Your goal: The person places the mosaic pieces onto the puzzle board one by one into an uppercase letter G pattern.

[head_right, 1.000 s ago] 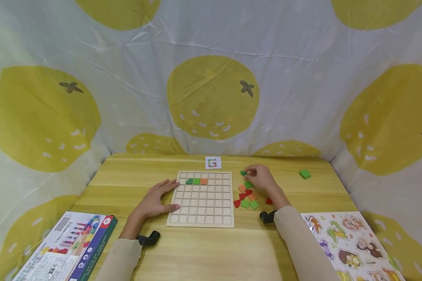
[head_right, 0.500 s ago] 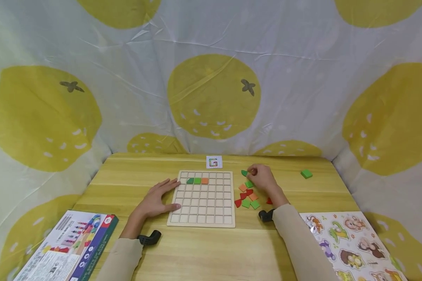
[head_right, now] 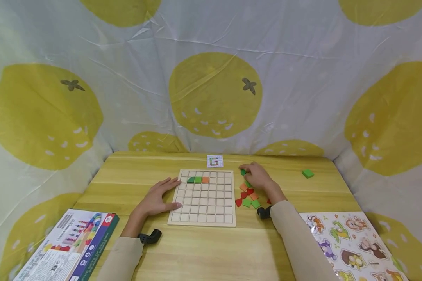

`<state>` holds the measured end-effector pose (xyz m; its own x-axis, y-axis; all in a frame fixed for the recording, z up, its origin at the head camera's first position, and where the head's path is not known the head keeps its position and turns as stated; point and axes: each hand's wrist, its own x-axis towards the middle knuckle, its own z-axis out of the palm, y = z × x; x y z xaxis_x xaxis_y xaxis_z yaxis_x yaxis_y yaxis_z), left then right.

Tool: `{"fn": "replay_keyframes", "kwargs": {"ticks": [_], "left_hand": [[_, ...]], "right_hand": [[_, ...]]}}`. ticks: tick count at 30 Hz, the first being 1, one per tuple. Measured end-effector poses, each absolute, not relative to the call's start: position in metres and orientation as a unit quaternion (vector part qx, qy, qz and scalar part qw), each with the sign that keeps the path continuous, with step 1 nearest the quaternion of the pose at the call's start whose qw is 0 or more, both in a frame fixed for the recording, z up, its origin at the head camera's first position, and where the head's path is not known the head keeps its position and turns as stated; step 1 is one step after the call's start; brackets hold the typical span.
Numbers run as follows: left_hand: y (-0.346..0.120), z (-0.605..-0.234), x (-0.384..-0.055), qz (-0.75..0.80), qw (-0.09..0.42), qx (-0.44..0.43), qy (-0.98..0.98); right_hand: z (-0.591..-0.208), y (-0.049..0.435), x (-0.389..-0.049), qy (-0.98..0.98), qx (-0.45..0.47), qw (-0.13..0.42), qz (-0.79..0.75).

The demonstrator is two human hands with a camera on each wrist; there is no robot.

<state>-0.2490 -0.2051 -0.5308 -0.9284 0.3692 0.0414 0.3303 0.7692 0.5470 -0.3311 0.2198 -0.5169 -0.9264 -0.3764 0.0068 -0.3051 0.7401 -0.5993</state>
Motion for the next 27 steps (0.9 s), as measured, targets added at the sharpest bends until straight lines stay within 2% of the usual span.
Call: {"fn": "replay_keyframes", "kwargs": {"ticks": [12, 27], "left_hand": [[-0.206, -0.531, -0.249, 0.285, 0.037, 0.187, 0.939], [-0.207, -0.532, -0.249, 0.287, 0.027, 0.191, 0.938]], "right_hand": [[-0.514, 0.225, -0.327, 0.923, -0.106, 0.067, -0.364], [-0.519, 0.23, -0.326, 0.928, -0.084, 0.041, -0.361]]}}
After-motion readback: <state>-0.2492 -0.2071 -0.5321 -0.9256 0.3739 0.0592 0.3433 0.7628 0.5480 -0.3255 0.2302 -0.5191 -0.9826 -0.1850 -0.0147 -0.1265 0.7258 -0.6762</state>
